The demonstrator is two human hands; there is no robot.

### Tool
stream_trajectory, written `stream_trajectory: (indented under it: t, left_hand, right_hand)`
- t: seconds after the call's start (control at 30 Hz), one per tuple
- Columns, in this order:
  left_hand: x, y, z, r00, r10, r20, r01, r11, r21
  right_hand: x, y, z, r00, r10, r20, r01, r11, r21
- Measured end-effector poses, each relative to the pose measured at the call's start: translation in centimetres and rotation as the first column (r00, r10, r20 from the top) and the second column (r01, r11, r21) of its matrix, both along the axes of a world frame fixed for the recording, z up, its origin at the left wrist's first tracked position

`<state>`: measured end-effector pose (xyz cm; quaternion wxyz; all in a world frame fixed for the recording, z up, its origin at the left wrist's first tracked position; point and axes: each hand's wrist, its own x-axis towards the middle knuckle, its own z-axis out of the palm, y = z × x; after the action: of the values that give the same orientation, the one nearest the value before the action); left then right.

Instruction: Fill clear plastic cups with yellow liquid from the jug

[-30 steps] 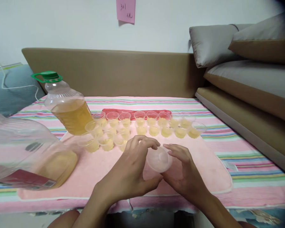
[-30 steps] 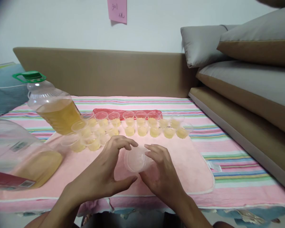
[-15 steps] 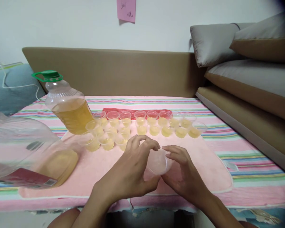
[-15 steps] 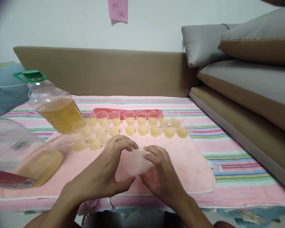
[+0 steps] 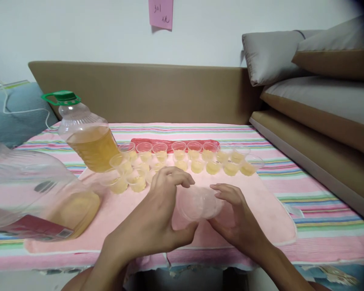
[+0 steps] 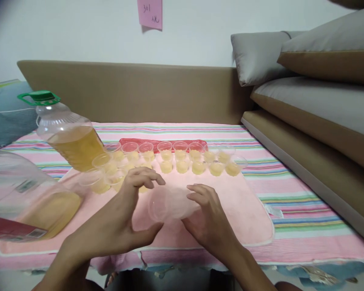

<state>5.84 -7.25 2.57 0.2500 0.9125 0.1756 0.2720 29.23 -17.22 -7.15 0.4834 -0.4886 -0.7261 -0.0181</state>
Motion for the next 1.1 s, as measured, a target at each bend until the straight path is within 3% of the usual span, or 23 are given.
stream_trajectory:
  t: [0.17, 0.3, 0.5, 0.67, 1.0, 1.1]
  left_hand:
    - [-2.9, 0.1, 2.0, 0.988, 0.096, 0.119, -0.104, 0.993, 0.058]
    - [-3.9, 0.3, 2.4, 0.98, 0.183, 0.072, -0.192, 0.971, 0.144]
    - [-2.0, 0.3, 0.8, 0.946, 0.233, -0.227, -0.183, 0.958, 0.222]
    - [-0.7, 0.7, -0.9, 0.927, 0.21, -0.311, -0.144, 0.964, 0.223]
    - [0.6, 1.7, -1.8, 0.945, 0.162, -0.284, -0.115, 0.978, 0.173]
    - [0.8, 1.8, -1.9, 0.94, 0.17, -0.295, -0.118, 0.976, 0.185]
  right_hand:
    - [1.7, 0.1, 0.1, 0.987, -0.155, -0.034, 0.156, 0.986, 0.058]
    - [3.5, 0.3, 0.3, 0.928, -0.324, -0.182, 0.349, 0.929, 0.123]
    - [6.3, -0.1, 1.2, 0.868, -0.372, -0.328, 0.457, 0.856, 0.239]
    - [9.6, -0.4, 1.0, 0.838, -0.466, -0.282, 0.536, 0.798, 0.275]
    - [16.7, -0.5, -0.4, 0.667, -0.636, -0.388, 0.724, 0.676, 0.137]
    - [19.6, -0.8, -0.8, 0.52, -0.708, -0.478, 0.808, 0.589, 0.008]
